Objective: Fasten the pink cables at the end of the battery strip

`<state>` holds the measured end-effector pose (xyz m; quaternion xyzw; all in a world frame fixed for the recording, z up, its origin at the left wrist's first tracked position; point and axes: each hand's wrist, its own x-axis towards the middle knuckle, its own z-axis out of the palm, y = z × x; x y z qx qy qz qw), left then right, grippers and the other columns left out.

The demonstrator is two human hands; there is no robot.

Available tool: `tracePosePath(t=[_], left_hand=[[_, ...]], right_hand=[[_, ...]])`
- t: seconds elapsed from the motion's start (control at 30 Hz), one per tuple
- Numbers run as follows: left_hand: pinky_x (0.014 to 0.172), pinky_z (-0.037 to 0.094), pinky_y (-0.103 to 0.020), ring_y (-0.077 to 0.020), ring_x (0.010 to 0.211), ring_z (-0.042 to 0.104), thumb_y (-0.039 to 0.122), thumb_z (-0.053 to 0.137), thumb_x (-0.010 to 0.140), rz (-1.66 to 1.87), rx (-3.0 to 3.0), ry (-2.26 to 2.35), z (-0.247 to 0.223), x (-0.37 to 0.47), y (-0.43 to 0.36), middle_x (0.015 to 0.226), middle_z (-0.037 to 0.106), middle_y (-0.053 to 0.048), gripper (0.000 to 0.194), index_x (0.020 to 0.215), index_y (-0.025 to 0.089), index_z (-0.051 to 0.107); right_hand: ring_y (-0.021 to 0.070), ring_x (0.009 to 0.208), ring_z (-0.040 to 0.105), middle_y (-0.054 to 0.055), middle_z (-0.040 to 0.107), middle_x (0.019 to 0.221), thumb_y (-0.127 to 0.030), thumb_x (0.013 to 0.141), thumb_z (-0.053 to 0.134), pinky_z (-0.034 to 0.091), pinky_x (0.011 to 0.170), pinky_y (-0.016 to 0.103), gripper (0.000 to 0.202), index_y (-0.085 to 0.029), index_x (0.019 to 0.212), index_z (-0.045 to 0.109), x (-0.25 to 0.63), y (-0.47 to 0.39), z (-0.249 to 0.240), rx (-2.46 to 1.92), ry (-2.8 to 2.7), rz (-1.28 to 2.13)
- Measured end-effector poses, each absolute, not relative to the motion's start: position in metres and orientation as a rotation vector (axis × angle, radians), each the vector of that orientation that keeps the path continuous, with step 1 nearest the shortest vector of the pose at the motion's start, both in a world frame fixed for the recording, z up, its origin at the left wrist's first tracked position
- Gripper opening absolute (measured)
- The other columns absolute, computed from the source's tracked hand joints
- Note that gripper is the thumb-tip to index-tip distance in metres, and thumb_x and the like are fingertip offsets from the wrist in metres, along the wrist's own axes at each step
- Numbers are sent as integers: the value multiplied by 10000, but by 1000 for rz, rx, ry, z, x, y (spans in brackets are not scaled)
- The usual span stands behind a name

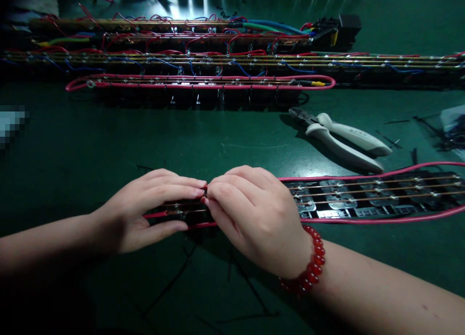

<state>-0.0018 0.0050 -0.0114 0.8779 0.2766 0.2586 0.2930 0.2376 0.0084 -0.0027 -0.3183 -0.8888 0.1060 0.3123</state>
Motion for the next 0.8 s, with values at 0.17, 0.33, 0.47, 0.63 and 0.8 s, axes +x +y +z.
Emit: tracePosePath(t=[0.17, 0.33, 0.47, 0.63, 0.8], left_hand=[[988, 474, -336, -192, 1224, 595, 263, 624, 920, 659, 2352, 749, -10, -3, 5, 1356, 612, -93, 394, 1300, 215, 534], [987, 467, -325, -187, 1223, 588, 261, 624, 921, 644, 2351, 754, -9, -3, 5, 1351, 611, -85, 391, 1302, 223, 541], [993, 458, -319, -178, 1218, 574, 250, 628, 920, 640, 2359, 754, -10, -3, 5, 1350, 599, -75, 396, 1305, 230, 540], [979, 461, -326, -177, 1190, 565, 239, 635, 913, 618, 2373, 803, -9, -3, 2, 1327, 579, -63, 414, 1315, 258, 537], [985, 457, -333, -180, 1184, 563, 225, 631, 909, 620, 2360, 833, -8, -2, 1, 1310, 575, -62, 416, 1313, 255, 539]], right_hand=[[182, 847, 648, 42, 717, 898, -107, 861, 642, 528, 768, 338, 102, -159, 936, 598, 237, 8, -2, -832, -2344, 271], [186, 847, 643, 51, 715, 905, -90, 853, 637, 525, 768, 343, 124, -144, 960, 605, 237, 9, -3, -821, -2360, 264], [186, 850, 639, 60, 713, 912, -82, 836, 652, 524, 768, 344, 135, -124, 958, 612, 237, 9, -3, -809, -2364, 270], [187, 861, 631, 60, 713, 939, -85, 845, 641, 524, 770, 348, 135, -121, 971, 610, 238, 8, -2, -798, -2372, 254], [194, 887, 631, 53, 715, 963, -89, 849, 644, 524, 779, 355, 157, -130, 996, 604, 240, 7, -2, -806, -2384, 256]])
